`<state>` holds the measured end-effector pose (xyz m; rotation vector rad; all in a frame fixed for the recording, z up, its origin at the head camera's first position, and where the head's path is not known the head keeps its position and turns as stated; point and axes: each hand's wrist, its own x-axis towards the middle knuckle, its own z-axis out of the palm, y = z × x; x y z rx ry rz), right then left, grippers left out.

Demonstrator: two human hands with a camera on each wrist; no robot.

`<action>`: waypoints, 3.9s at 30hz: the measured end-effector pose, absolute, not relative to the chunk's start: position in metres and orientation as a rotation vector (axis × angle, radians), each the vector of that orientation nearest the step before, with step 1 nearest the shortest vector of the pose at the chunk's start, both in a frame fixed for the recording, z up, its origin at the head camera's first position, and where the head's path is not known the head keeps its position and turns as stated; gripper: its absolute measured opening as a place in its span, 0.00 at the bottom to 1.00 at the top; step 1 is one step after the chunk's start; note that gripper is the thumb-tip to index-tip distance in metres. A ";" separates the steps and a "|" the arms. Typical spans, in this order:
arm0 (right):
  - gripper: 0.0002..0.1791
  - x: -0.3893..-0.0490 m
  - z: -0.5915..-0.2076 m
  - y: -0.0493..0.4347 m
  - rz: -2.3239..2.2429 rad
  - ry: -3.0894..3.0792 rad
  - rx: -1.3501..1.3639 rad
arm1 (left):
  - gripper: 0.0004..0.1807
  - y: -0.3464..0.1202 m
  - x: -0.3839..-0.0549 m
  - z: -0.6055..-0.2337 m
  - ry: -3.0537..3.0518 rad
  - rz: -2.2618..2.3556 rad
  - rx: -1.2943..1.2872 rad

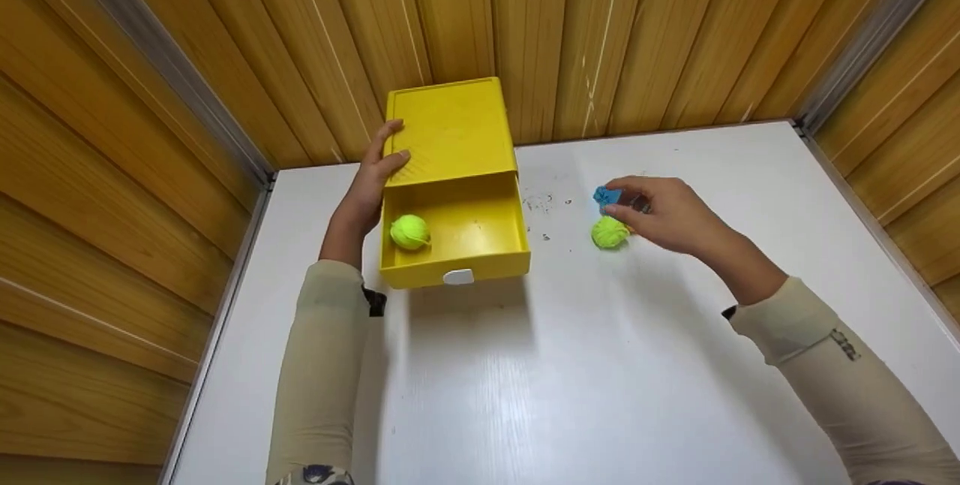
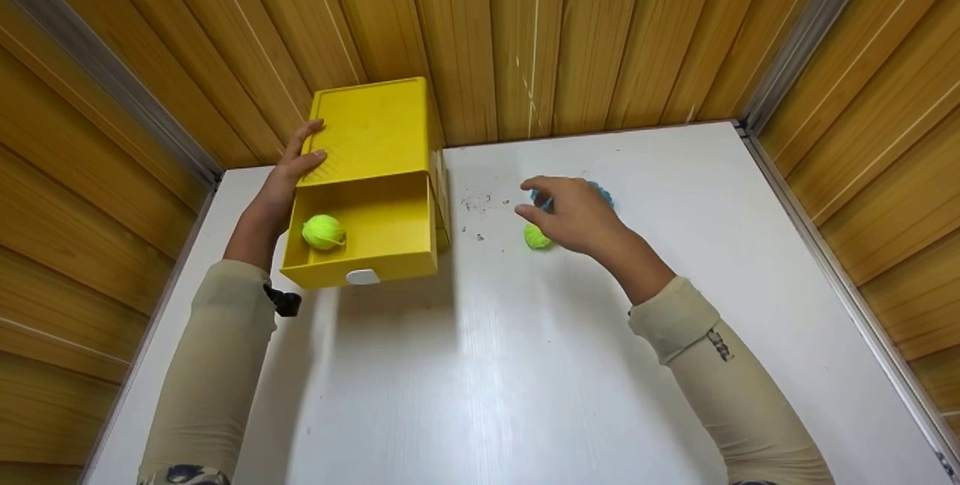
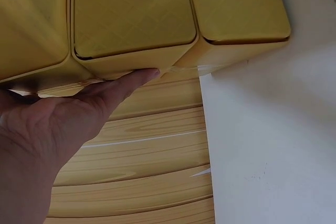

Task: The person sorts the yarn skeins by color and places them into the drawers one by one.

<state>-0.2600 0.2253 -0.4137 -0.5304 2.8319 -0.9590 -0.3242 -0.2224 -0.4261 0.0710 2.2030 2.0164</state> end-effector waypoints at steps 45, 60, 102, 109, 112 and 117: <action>0.37 -0.276 -0.515 0.240 -0.668 2.877 -0.242 | 0.35 -0.219 -0.319 -0.424 2.189 2.047 0.082; 0.38 -0.297 -0.519 0.223 -0.694 2.882 -0.183 | 0.36 -0.221 -0.323 -0.427 2.184 2.045 0.080; 0.33 -0.304 -0.526 0.217 -0.682 2.804 -0.220 | 0.35 -0.220 -0.322 -0.423 2.187 2.043 0.062; 0.34 -0.304 -0.524 0.221 -0.672 2.795 -0.246 | 0.35 -0.218 -0.322 -0.424 2.175 2.057 0.078; 0.34 -0.304 -0.524 0.220 -0.682 2.791 -0.237 | 0.35 -0.220 -0.323 -0.425 2.182 2.052 0.081; 0.33 -0.301 -0.527 0.219 -0.690 2.811 -0.266 | 0.36 -0.221 -0.322 -0.427 2.176 2.056 0.057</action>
